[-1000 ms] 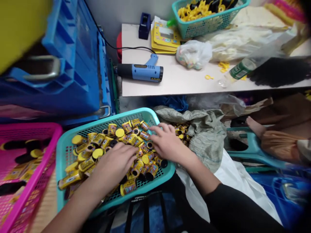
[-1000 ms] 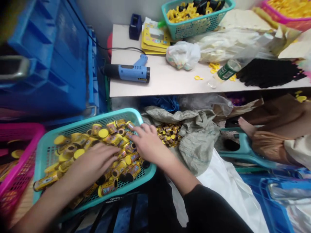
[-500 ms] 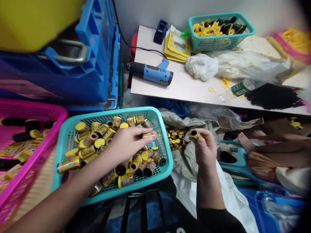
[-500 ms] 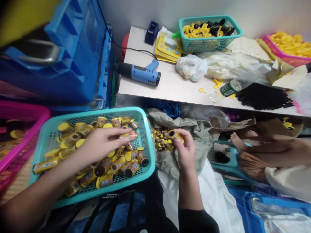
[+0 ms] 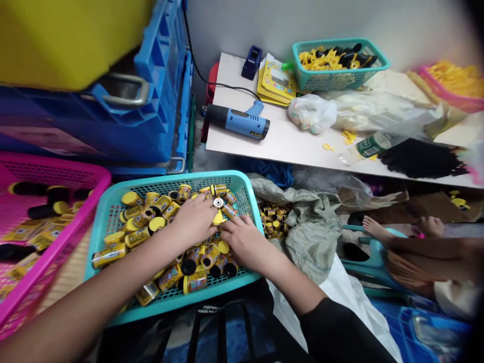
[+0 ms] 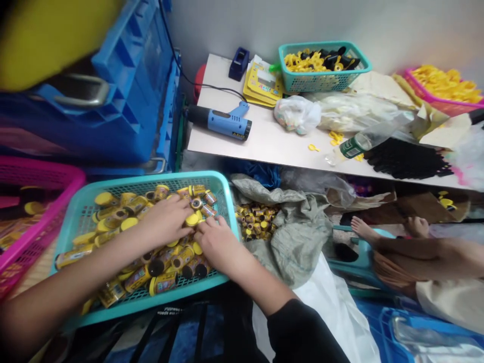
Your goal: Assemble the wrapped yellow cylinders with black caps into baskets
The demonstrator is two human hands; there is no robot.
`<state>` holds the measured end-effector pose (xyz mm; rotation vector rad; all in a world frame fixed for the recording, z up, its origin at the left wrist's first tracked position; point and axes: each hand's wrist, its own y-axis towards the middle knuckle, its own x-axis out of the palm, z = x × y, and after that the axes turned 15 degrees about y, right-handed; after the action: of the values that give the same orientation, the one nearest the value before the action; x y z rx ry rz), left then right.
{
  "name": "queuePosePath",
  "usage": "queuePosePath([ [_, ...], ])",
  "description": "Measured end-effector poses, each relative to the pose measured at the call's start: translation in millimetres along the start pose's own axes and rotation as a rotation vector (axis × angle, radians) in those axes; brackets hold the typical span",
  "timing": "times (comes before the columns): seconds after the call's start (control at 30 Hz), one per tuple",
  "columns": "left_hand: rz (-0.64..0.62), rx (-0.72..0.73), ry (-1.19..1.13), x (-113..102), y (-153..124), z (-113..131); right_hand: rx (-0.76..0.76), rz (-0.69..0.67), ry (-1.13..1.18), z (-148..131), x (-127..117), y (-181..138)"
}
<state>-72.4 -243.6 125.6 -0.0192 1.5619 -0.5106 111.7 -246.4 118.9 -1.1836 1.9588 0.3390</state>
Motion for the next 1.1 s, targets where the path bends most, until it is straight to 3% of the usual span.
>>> queuePosePath([
  [0.1,-0.013,-0.091,-0.330,-9.2,-2.9,-9.7,-0.011,0.063,0.257,12.7,-12.6,-15.8],
  [0.2,0.023,-0.112,-0.554,-24.7,-2.7,-14.0,0.066,0.473,0.492,35.5,-24.7,-54.0],
  [0.3,0.002,-0.044,-0.624,-43.2,6.9,3.6,0.213,0.931,0.491,61.9,-26.9,-89.1],
  [0.37,-0.015,0.037,-0.656,-55.9,18.3,22.9,0.385,1.046,0.389,76.8,-25.9,-100.9],
  [0.47,-0.001,0.188,-0.647,-69.8,34.5,41.5,0.665,0.972,0.197,90.6,-25.2,-101.4],
  [0.57,-0.007,0.228,-0.508,-66.1,35.9,34.6,0.746,0.949,0.164,98.1,-23.8,-96.3],
  [0.67,-0.148,0.205,-0.288,-41.4,18.4,14.9,0.741,0.950,0.182,108.3,-20.2,-97.6],
  [0.77,-0.221,0.220,-0.162,-10.2,-4.7,2.3,0.782,0.849,0.172,119.2,-18.0,-100.1],
  [0.87,-0.200,0.202,-0.162,8.4,-17.9,-0.9,0.649,0.813,0.068,112.2,-21.3,-88.5],
  [0.97,-0.137,0.099,-0.336,9.9,-22.3,-5.8,0.369,0.871,-0.016,78.3,-24.1,-54.1],
  [1.0,-0.101,0.058,-0.416,7.9,-23.9,-8.6,0.277,0.813,-0.024,64.1,-23.1,-38.6],
  [1.1,0.013,-0.048,-0.669,-0.3,-33.9,-17.1,0.148,0.392,-0.124,30.2,-13.3,8.0],
])
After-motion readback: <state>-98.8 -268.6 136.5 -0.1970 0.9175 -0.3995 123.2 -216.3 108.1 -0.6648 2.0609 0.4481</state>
